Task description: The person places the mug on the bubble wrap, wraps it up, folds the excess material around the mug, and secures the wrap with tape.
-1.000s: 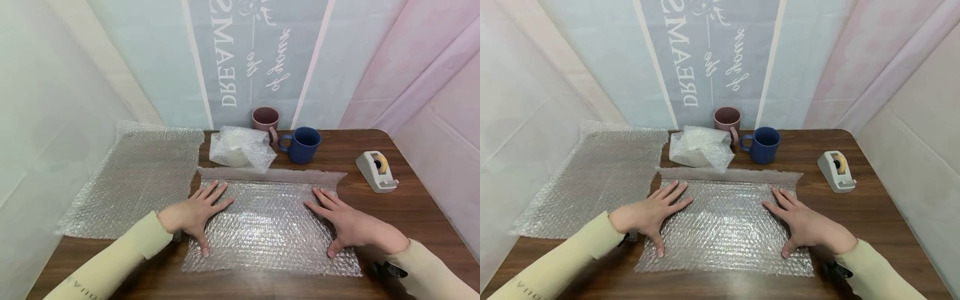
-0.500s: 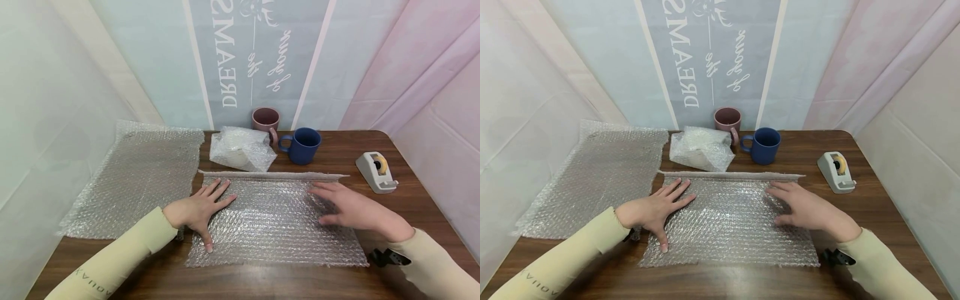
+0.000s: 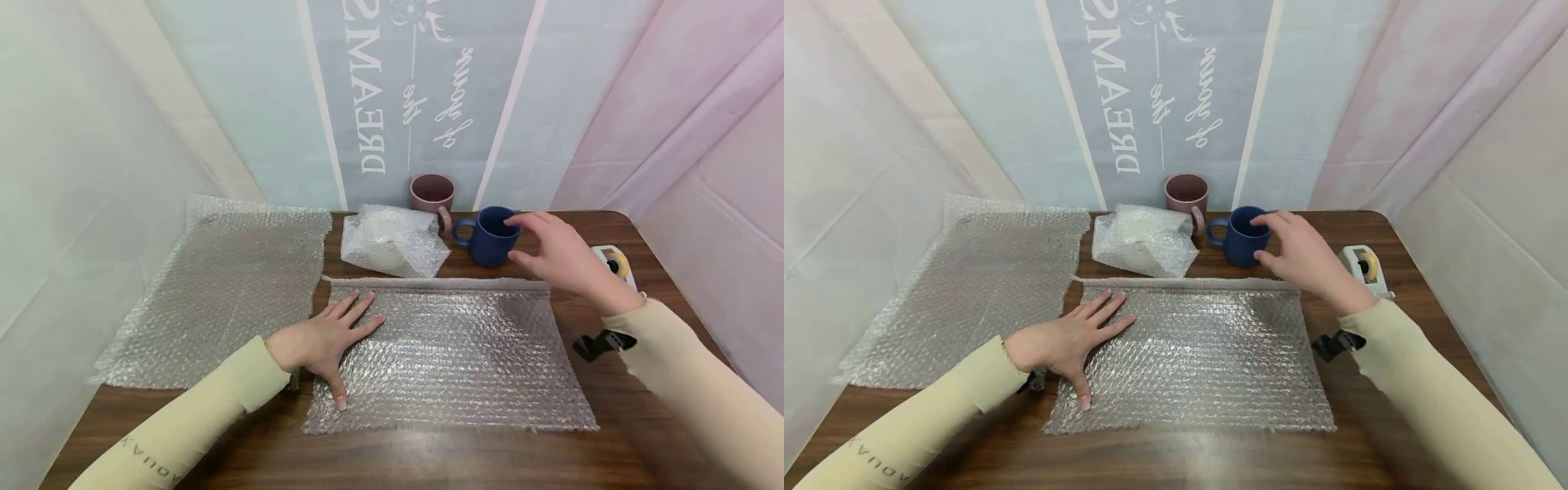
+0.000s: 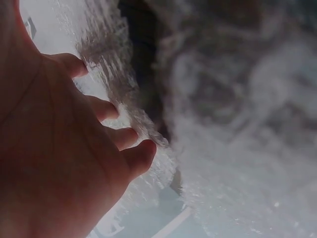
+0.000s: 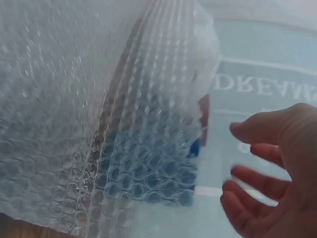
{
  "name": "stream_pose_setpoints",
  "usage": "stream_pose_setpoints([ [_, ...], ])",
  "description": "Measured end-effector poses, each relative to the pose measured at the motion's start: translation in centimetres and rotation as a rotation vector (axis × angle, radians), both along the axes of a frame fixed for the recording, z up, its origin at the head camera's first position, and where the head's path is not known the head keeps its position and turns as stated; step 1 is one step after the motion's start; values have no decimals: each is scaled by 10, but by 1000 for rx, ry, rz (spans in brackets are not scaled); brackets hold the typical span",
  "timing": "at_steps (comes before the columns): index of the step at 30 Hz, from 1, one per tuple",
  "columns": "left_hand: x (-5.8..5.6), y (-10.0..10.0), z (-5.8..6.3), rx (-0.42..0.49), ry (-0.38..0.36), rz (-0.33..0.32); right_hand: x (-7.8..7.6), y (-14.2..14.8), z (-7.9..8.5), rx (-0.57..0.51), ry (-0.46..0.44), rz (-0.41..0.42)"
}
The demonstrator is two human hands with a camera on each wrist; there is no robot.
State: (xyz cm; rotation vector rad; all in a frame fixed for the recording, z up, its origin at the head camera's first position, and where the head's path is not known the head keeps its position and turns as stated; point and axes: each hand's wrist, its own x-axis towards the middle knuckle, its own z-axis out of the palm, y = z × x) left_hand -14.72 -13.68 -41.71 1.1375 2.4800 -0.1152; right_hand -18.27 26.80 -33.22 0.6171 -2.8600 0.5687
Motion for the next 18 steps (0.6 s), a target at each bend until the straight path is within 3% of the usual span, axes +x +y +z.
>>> stream_pose_setpoints([
  [10, 1, 2, 2, -22, -13, 17, -58, -8, -7, 107, -208, -25],
  [18, 1, 3, 1, -54, -20, 41, -77, -18, -9, 116, -301, -85],
])
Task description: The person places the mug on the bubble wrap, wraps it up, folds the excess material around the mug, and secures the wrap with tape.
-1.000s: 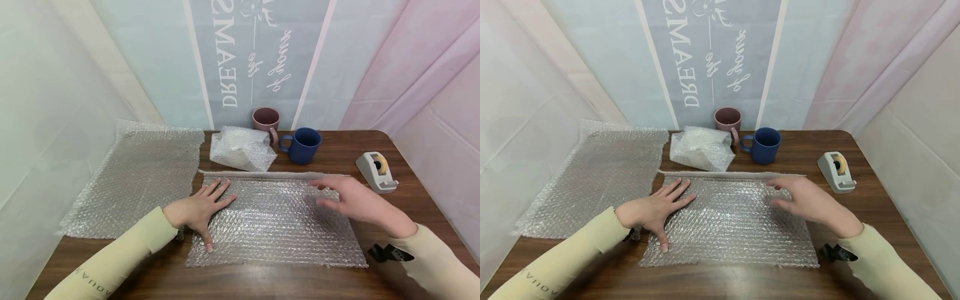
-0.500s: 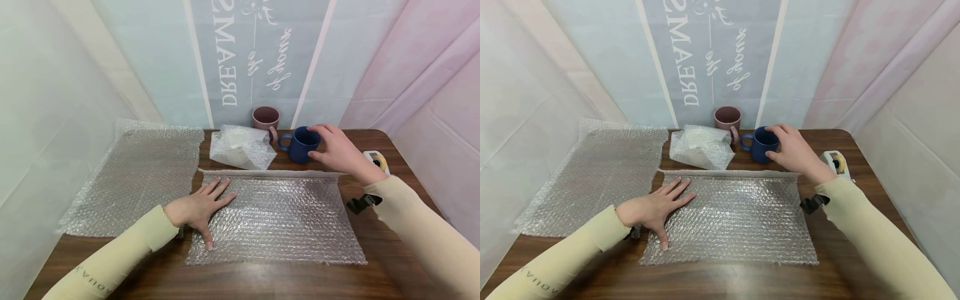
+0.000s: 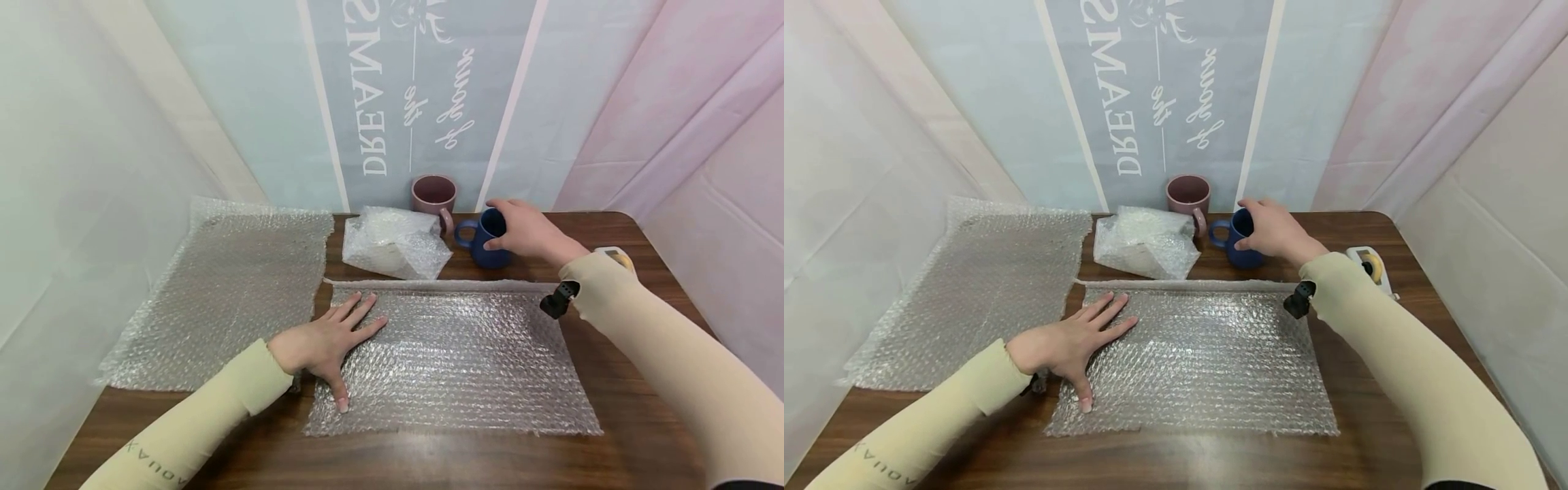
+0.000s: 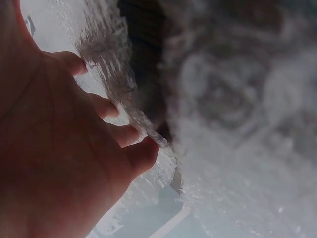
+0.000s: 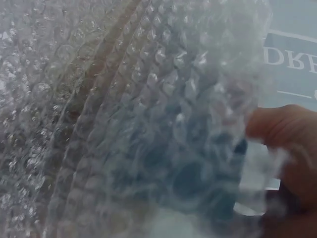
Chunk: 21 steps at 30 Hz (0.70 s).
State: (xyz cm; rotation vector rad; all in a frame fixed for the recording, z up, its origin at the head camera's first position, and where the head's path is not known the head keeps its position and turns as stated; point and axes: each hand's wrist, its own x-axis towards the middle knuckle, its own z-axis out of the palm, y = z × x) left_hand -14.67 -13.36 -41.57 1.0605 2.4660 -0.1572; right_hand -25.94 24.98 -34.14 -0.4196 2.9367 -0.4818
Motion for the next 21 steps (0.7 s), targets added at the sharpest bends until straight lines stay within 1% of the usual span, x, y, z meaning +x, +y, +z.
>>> stream_pose_setpoints([
  [6, 1, 0, 0, -3, 1, 6, 1, -2, 2, -5, -7, -28],
  [12, 1, 0, -1, 13, 3, 6, 5, 0, 8, -15, 10, -24],
  [15, 1, 0, -2, 18, 2, 7, 9, 0, 18, -35, 36, -11],
  [17, 1, -1, -2, 16, 5, 6, 14, -1, 28, -60, 66, -3],
  [21, 1, -1, -3, 19, 13, 1, 29, -3, 51, -136, 141, 11],
])
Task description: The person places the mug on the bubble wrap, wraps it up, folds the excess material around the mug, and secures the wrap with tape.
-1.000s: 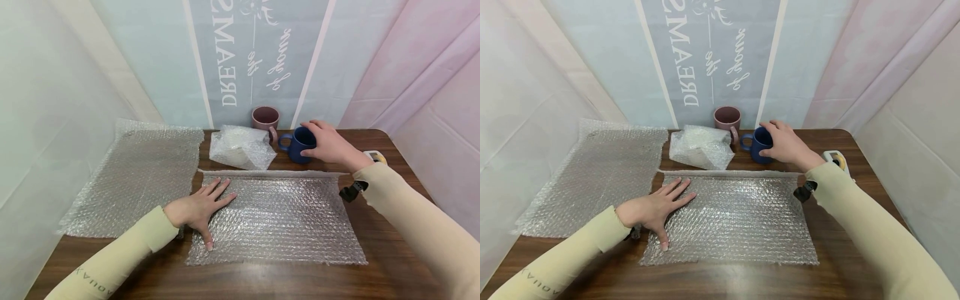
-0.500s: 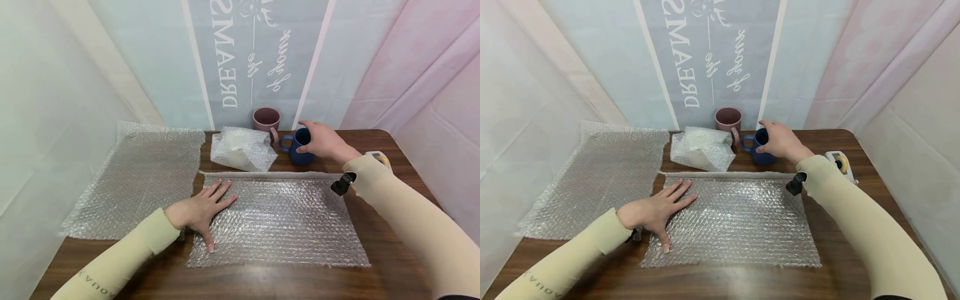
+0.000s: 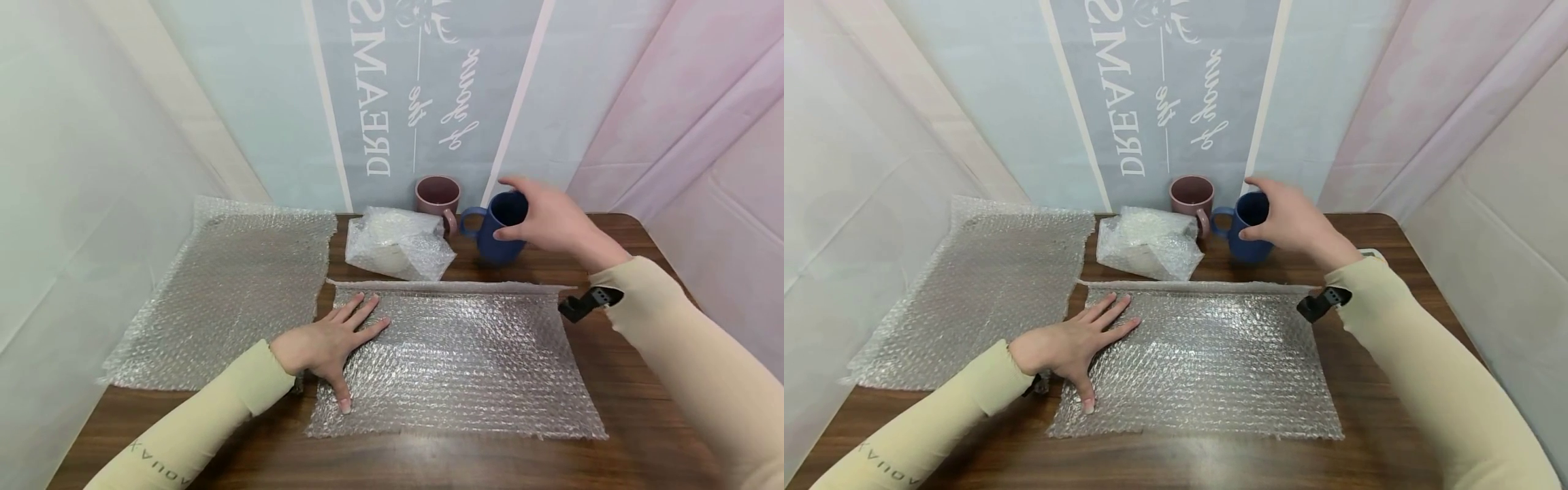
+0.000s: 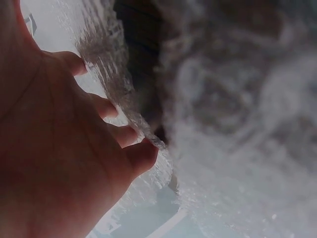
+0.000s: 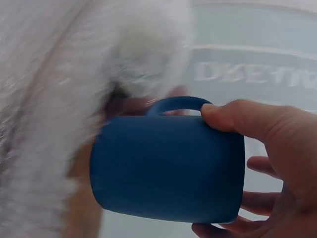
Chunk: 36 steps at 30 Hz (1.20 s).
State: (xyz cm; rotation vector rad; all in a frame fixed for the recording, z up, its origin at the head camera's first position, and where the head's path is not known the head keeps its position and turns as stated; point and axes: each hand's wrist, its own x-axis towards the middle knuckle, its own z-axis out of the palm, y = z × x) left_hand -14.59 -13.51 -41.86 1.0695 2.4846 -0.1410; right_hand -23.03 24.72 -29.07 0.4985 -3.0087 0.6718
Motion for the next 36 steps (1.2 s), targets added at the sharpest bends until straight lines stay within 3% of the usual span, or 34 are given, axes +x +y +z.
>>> stream_pose_setpoints([
  [8, 0, 0, 0, 3, 4, -7, 44, -6, 32, -43, 111, 71],
  [15, 0, 1, 0, 1, 2, -2, 81, -23, 37, -101, 179, 190],
  [20, 0, 0, 0, -3, 1, 0, 96, -39, 24, -93, 159, 286],
  [26, -1, -2, 0, 7, 3, -5, 104, -59, -4, -59, 139, 372],
  [36, 0, -1, 1, 19, 7, -4, 105, -77, -52, 8, 85, 419],
])
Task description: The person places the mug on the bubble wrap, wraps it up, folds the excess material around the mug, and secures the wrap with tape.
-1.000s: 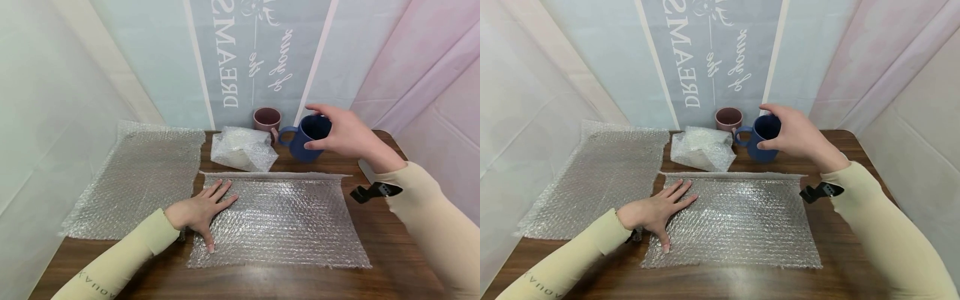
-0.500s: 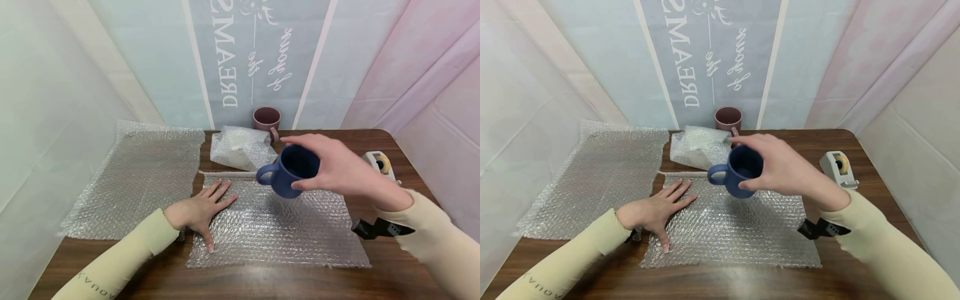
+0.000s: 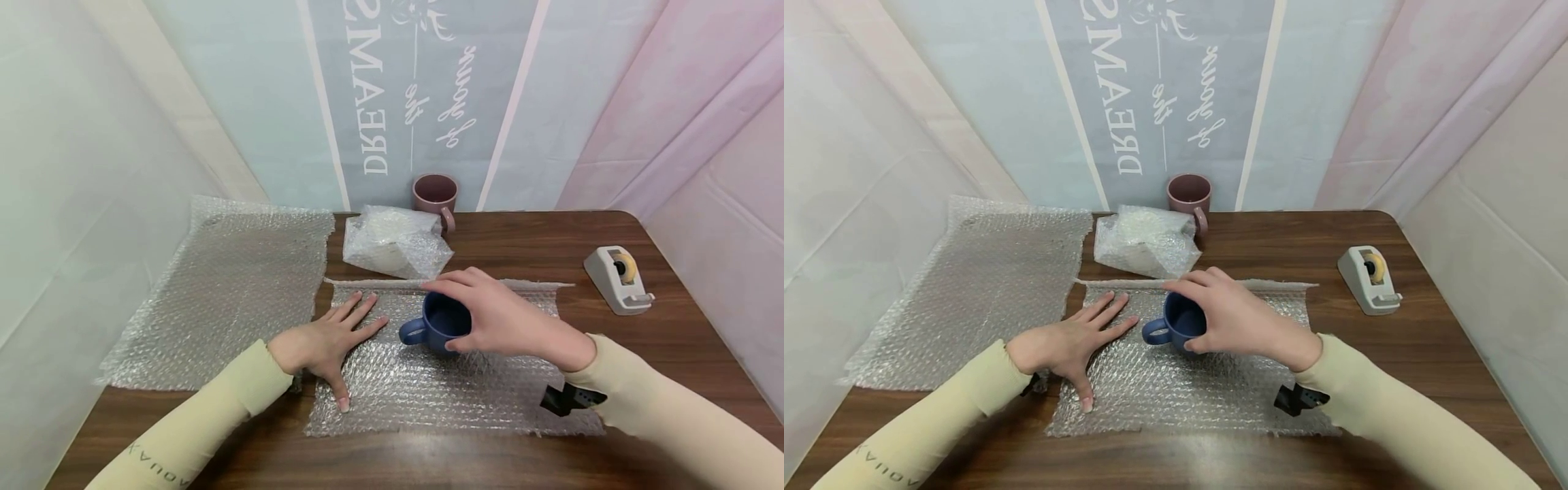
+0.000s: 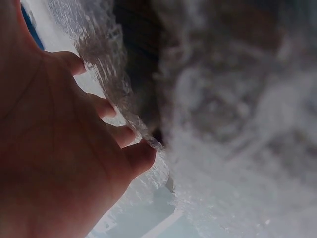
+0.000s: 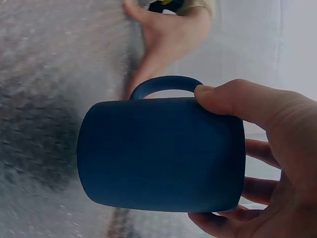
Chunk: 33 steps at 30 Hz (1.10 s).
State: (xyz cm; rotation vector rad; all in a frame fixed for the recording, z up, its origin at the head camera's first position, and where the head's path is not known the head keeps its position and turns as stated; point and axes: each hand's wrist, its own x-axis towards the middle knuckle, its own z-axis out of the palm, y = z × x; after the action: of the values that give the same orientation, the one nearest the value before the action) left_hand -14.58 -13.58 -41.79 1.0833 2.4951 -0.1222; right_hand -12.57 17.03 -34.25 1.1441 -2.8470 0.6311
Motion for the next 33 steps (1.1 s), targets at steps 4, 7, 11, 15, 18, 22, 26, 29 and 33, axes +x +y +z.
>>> stream_pose_setpoints([
  [4, 0, 1, 1, -4, -1, -5, 0, -3, -10, 29, -10, 7],
  [7, -1, 0, 3, 6, -4, -11, 0, -5, -14, 48, -20, 10],
  [11, -3, -1, 4, 21, -8, -18, 2, -2, -20, 40, -19, 4],
  [15, -4, -5, 5, 69, -29, -21, 6, 10, -28, 0, -31, -10],
  [18, -5, -9, 8, 148, -62, -6, 10, 24, -35, -34, -52, -36],
  [22, -13, -19, 18, 262, 17, 25, 13, 41, -41, -30, -76, -65],
  [26, -22, -30, 30, 406, 313, 110, 14, 57, -44, 21, -80, -83],
  [29, -27, -36, 36, 518, 502, 210, 15, 66, -45, 58, -58, -69],
  [33, -32, -42, 36, 566, 582, 285, 15, 76, -50, 121, -33, -12],
])
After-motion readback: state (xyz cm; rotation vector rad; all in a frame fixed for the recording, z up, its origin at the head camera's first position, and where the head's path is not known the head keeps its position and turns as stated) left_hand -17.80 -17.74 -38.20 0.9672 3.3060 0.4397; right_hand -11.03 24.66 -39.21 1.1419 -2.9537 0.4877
